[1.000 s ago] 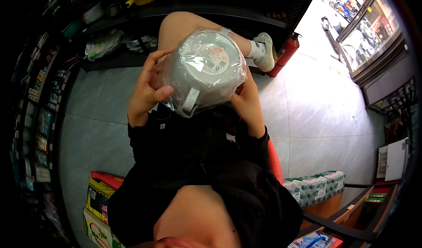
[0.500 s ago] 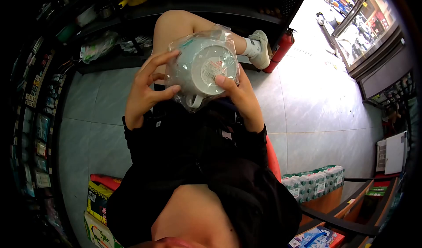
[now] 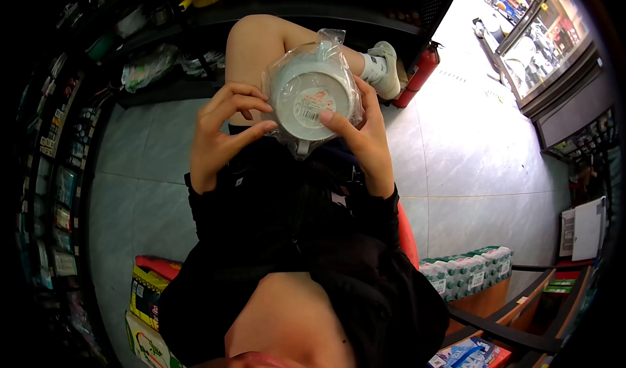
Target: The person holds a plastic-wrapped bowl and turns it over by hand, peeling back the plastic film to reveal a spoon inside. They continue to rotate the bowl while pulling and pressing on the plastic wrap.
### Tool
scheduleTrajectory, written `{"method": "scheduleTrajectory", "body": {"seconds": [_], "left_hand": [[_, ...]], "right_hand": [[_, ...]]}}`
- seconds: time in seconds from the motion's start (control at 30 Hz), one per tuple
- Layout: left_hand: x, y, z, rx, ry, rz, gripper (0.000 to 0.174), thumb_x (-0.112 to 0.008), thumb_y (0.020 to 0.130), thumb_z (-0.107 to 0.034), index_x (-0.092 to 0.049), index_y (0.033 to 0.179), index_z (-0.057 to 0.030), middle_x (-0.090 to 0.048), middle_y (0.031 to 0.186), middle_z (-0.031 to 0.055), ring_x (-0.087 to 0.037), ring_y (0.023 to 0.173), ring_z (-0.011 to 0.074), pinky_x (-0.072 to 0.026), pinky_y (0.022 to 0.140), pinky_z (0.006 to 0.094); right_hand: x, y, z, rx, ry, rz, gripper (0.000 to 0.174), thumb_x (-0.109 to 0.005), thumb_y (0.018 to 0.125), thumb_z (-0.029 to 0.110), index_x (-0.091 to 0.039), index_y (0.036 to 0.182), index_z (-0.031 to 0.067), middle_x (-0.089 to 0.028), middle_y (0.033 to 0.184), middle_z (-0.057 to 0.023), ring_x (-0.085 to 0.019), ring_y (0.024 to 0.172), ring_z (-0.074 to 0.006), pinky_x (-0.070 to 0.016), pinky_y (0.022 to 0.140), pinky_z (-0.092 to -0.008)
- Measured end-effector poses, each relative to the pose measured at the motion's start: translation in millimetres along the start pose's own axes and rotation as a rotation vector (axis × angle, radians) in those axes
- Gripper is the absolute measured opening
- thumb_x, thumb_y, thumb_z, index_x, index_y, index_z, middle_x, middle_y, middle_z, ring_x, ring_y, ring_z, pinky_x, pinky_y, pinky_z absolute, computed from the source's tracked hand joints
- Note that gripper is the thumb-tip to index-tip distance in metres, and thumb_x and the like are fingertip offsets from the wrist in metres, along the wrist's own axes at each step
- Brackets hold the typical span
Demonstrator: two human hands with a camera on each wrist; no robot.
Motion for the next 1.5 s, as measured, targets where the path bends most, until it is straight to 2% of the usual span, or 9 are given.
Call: {"method": "scheduleTrajectory", "body": {"seconds": [0.07,0.27,0.37,0.57,0.67,0.87,0.97,1.17,1.5], "left_hand": [[-1,1,0,-0.004,-0.005,-0.012,0.02,-0.078,0.07,-0.011,-0.067,0.085,-0.006,-0.062,0.091,0.0016,-0.059,0.074,0.0106,-0.0446,0.058,0.0221],[-8,-4,16,0.166,-0.097,0.031,0.024,-0.079,0.07,-0.011,-0.063,0.085,-0.0039,-0.058,0.081,0.0003,-0.043,0.055,0.0079,-0.0371,0.05,0.0223],[-9,-1,10,0.086,-0.039,0.038,0.024,-0.079,0.07,-0.012,-0.062,0.084,-0.0035,-0.057,0.078,0.0004,-0.041,0.054,0.0079,-0.0353,0.05,0.0222],[-11,-1,16,0.05,-0.062,0.037,0.022,-0.078,0.072,-0.011,-0.061,0.085,-0.0035,-0.058,0.083,0.0006,-0.049,0.06,0.0088,-0.0384,0.051,0.0211],[-10,1,14,0.123,-0.088,-0.006,0.019,-0.077,0.074,-0.01,-0.062,0.085,-0.0036,-0.06,0.091,0.0029,-0.056,0.07,0.0087,-0.0436,0.053,0.0192],[-9,1,0,-0.01,-0.076,-0.031,0.019,-0.075,0.074,-0.005,-0.064,0.089,-0.0029,-0.06,0.099,0.007,-0.057,0.068,0.0093,-0.0462,0.052,0.0187],[-8,0,0,-0.002,-0.09,-0.073,0.014,-0.074,0.076,-0.006,-0.066,0.087,-0.0059,-0.06,0.095,0.0015,-0.056,0.069,0.0079,-0.0416,0.05,0.0191],[-7,1,1,0.037,-0.083,-0.078,0.011,-0.074,0.076,-0.006,-0.066,0.084,-0.0055,-0.06,0.095,0.0017,-0.056,0.069,0.0072,-0.0403,0.049,0.0189],[-11,0,-3,-0.017,-0.046,-0.028,0.012,-0.071,0.075,0.001,-0.063,0.083,-0.0027,-0.058,0.097,0.0024,-0.057,0.071,0.0084,-0.0423,0.051,0.0202]], "right_hand": [[1,0,2,0.016,-0.018,-0.006,0.074,-0.075,0.074,0.013,-0.034,0.133,-0.0035,-0.049,0.124,-0.0158,-0.05,0.115,-0.0212,-0.042,0.097,-0.0319],[-1,-1,8,0.067,-0.042,0.018,0.075,-0.076,0.073,0.013,-0.035,0.133,-0.0028,-0.049,0.125,-0.0152,-0.05,0.116,-0.0216,-0.0422,0.097,-0.0323],[1,-1,11,0.099,-0.072,0.008,0.076,-0.077,0.072,0.011,-0.034,0.134,-0.0021,-0.05,0.125,-0.0151,-0.05,0.116,-0.0221,-0.0425,0.097,-0.0329],[-1,-3,22,0.168,-0.099,-0.029,0.079,-0.078,0.07,0.01,-0.033,0.135,-0.0015,-0.049,0.126,-0.0162,-0.05,0.117,-0.0233,-0.0429,0.098,-0.0334],[1,-4,29,0.228,-0.113,-0.067,0.079,-0.078,0.071,0.01,-0.033,0.135,-0.0013,-0.048,0.127,-0.0165,-0.05,0.117,-0.0234,-0.0434,0.097,-0.0334],[4,-6,31,0.228,-0.116,-0.09,0.078,-0.078,0.07,0.009,-0.033,0.134,-0.0011,-0.047,0.126,-0.0163,-0.05,0.116,-0.0233,-0.0435,0.097,-0.0337],[4,-9,31,0.215,-0.095,-0.098,0.078,-0.078,0.07,0.009,-0.034,0.134,-0.0011,-0.047,0.126,-0.0165,-0.05,0.116,-0.0234,-0.0434,0.097,-0.0337],[5,-8,30,0.231,-0.127,-0.105,0.078,-0.078,0.07,0.009,-0.033,0.134,-0.0014,-0.047,0.126,-0.0169,-0.049,0.116,-0.0235,-0.0438,0.096,-0.0337],[5,-6,30,0.232,-0.158,-0.1,0.081,-0.079,0.069,0.011,-0.033,0.134,-0.0017,-0.047,0.126,-0.0178,-0.051,0.115,-0.0243,-0.0441,0.096,-0.0336]]}}
Point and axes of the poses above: each hand's wrist, its own y-axis towards the middle knuckle, its own x-axis out of the back of the hand, z = x × y, the point moved 10 cm from there along y, towards the middle knuckle
